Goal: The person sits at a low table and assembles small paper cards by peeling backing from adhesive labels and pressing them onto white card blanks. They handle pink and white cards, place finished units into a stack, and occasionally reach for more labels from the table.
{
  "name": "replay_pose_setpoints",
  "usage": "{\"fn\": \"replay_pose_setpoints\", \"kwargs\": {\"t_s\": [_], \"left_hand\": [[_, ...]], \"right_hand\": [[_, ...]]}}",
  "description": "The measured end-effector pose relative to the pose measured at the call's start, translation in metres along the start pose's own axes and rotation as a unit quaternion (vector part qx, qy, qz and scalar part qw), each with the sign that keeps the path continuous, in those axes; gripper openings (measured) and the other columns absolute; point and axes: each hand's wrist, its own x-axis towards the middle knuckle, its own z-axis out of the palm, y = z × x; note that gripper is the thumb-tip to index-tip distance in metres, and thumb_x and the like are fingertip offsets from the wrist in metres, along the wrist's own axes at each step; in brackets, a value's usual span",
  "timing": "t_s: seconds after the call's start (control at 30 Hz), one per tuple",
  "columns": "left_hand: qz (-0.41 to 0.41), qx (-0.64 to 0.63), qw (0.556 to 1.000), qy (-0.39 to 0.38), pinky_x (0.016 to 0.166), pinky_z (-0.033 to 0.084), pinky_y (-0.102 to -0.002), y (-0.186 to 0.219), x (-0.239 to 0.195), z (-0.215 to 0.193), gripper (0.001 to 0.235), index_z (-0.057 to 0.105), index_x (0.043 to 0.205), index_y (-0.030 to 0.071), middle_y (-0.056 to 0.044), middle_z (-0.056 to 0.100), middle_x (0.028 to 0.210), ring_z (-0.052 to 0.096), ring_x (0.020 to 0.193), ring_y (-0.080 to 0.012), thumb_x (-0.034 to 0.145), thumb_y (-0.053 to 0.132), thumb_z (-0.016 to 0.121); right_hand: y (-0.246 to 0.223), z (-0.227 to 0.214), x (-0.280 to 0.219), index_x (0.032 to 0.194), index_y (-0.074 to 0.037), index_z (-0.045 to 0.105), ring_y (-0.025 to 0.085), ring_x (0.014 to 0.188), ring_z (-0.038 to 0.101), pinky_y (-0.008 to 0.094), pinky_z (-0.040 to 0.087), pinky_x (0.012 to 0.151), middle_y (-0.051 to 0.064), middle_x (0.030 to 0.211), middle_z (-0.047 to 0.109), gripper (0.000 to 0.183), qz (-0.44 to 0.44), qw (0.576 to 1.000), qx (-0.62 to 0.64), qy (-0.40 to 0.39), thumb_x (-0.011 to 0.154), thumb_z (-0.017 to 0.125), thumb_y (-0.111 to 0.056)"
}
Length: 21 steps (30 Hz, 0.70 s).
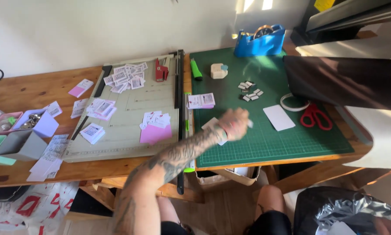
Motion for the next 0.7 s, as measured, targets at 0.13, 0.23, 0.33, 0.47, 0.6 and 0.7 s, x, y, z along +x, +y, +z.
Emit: {"fn": "replay_pose_setpoints", "kwargs": {"t_s": [0.13,0.23,0.33,0.47,0.6,0.7], "left_hand": [[0.028,-0.085,0.994,-0.059,0.087,0.048,-0.043,0.031,-0.029,0.013,0.025,0.069,0.101,0.018,-0.003,0.058,0.101,0.054,0.106,-0.0219,0.091,0.036,0.055],[0.035,-0.136,0.988,0.071,0.082,0.056,-0.047,0.025,-0.037,0.005,0.021,0.071,0.104,0.013,-0.008,0.061,0.097,0.063,0.100,-0.0293,0.088,0.026,0.064],[0.117,-0.181,0.974,0.070,0.076,0.051,-0.039,0.008,-0.033,-0.016,0.014,0.073,0.104,0.017,0.000,0.060,0.103,0.056,0.094,-0.0206,0.098,0.015,0.061],[0.154,-0.178,0.971,0.033,0.092,0.056,-0.046,-0.002,-0.024,-0.008,0.012,0.072,0.100,0.021,-0.002,0.064,0.105,0.060,0.106,-0.0282,0.096,0.018,0.062],[0.196,-0.161,0.967,0.018,0.094,0.055,-0.045,-0.005,-0.013,0.016,0.008,0.068,0.102,0.029,0.003,0.063,0.110,0.060,0.108,-0.0244,0.096,0.031,0.062],[0.192,-0.183,0.964,-0.004,0.093,0.052,-0.045,-0.001,-0.015,-0.001,0.009,0.068,0.101,0.026,0.003,0.064,0.106,0.061,0.105,-0.0229,0.100,0.031,0.060]], "right_hand": [[-0.201,-0.047,0.017,0.126,-0.062,0.066,0.025,0.091,0.080,0.036,0.062,0.098,-0.013,0.079,0.078,0.036,0.047,0.999,-0.024,-0.014,0.101,0.053,-0.085],[-0.337,-0.094,0.032,0.111,-0.048,0.075,0.015,0.098,0.073,0.033,0.059,0.089,-0.016,0.095,0.076,0.020,-0.124,0.983,0.130,0.029,0.091,0.074,-0.052],[-0.409,-0.105,0.066,0.111,-0.011,0.076,0.019,0.095,0.066,0.032,0.052,0.086,0.002,0.102,0.072,0.017,-0.361,0.901,0.242,0.008,0.095,0.069,-0.011],[-0.438,-0.073,0.105,0.095,-0.012,0.080,0.024,0.097,0.072,0.036,0.060,0.084,0.004,0.099,0.076,0.009,-0.462,0.864,0.198,0.032,0.087,0.077,-0.015],[-0.437,-0.070,0.117,0.089,-0.007,0.081,0.029,0.092,0.073,0.039,0.060,0.079,0.010,0.099,0.077,0.008,-0.497,0.834,0.235,-0.035,0.083,0.078,-0.012],[-0.432,-0.073,0.116,0.092,-0.008,0.081,0.029,0.098,0.072,0.041,0.056,0.081,0.007,0.105,0.078,0.011,-0.494,0.839,0.224,-0.037,0.087,0.076,-0.016]]}}
